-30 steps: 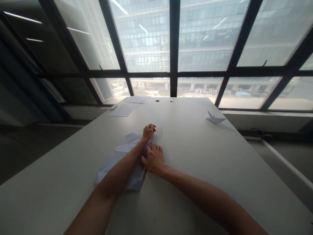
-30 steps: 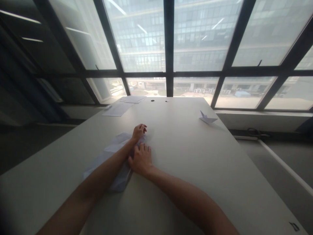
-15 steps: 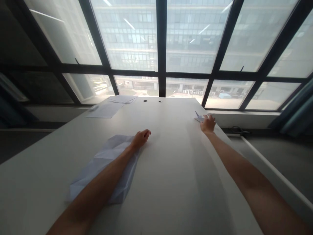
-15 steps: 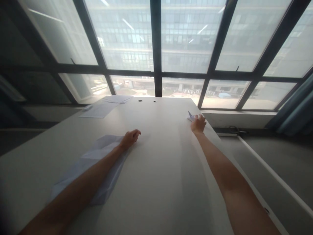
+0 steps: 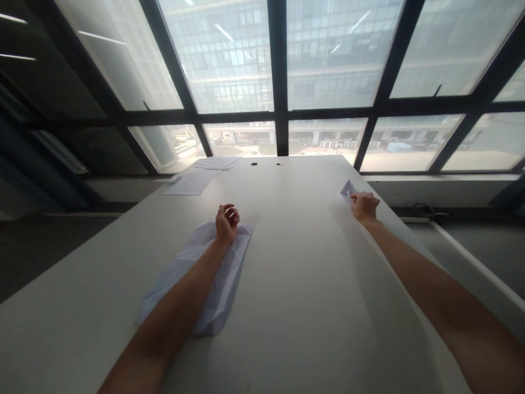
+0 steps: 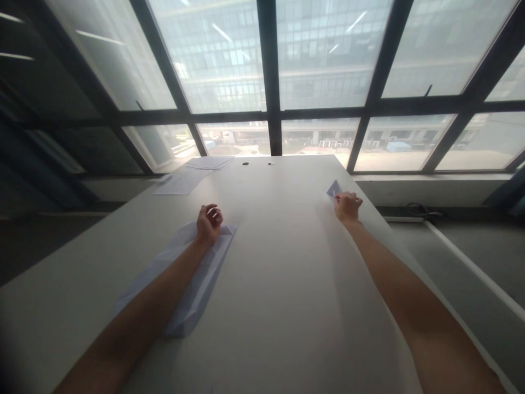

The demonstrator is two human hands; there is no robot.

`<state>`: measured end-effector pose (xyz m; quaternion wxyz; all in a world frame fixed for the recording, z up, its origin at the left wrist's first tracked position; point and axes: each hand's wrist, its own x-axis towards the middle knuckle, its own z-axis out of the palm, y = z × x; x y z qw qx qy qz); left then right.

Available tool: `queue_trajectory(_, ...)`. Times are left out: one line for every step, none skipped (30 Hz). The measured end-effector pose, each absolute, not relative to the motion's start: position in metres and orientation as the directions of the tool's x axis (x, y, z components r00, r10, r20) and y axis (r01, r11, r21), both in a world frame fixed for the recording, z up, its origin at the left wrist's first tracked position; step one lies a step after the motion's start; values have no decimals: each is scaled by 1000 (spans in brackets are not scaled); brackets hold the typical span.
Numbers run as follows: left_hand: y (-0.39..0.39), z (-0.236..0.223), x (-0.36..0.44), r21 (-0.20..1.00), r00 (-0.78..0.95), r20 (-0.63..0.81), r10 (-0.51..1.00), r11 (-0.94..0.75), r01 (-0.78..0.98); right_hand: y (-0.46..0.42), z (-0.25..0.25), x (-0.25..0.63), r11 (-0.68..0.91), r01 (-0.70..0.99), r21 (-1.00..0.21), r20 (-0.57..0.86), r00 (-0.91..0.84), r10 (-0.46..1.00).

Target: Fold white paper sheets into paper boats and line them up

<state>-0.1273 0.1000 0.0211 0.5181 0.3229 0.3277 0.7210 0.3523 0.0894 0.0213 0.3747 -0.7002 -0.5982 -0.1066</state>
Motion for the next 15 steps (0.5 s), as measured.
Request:
queue_trajectory(99, 21, -128, 805, -264, 126, 956, -254, -536, 85, 21, 341, 29, 920, -392, 606, 234, 761)
queue_trajectory(98, 22, -127, 809, -275, 137, 952, -268, -523, 78, 21, 329, 66, 920, -385, 615, 203, 762)
queue_trajectory(97, 23, -127, 820, -287, 161, 944, -290, -493, 70, 21, 315, 121, 919, -375, 628, 156, 762)
queue_trajectory(96, 26, -125, 837, -300, 198, 933, -321, -443, 60, 22, 301, 166, 915, -367, 643, 120, 756)
queue_trajectory(95, 29, -124, 858, -310, 247, 918, -356, -371, 49, 24, 286, 212, 910, -355, 655, 81, 751)
queue_trajectory(95, 33, -121, 879, -308, 303, 902, -389, -276, 37, 26, 272, 281, 893, -352, 675, 34, 737)
queue_trajectory(94, 38, -118, 894, -289, 360, 887, -416, -165, 25, 28, 259, 336, 873, -354, 696, 5, 718)
queue_trajectory(94, 43, -114, 900, -252, 409, 877, -433, -47, 13, 31, 247, 379, 855, -353, 712, -18, 702)
queue_trajectory(93, 49, -108, 896, -200, 443, 874, -440, 64, 2, 34, 236, 413, 840, -352, 726, -33, 687)
queue_trajectory(92, 53, -101, 885, -138, 459, 878, -438, 155, -8, 37, 227, 434, 829, -353, 735, -42, 677)
queue_trajectory(90, 57, -92, 877, -77, 454, 888, -429, 217, -15, 40, 219, 449, 821, -353, 740, -49, 671)
queue_trajectory(88, 60, -81, 876, -16, 431, 902, -414, 246, -21, 42, 212, 456, 818, -352, 746, -49, 664)
queue_trajectory(84, 61, -69, 888, 37, 393, 919, -390, 244, -26, 43, 206, 461, 817, -347, 750, -53, 659)
queue_trajectory(79, 60, -56, 913, 95, 330, 939, -343, 220, -29, 43, 201, 464, 817, -342, 753, -57, 655)
queue_trajectory(73, 58, -42, 941, 161, 257, 953, -285, 182, -32, 42, 197, 467, 818, -337, 757, -60, 651)
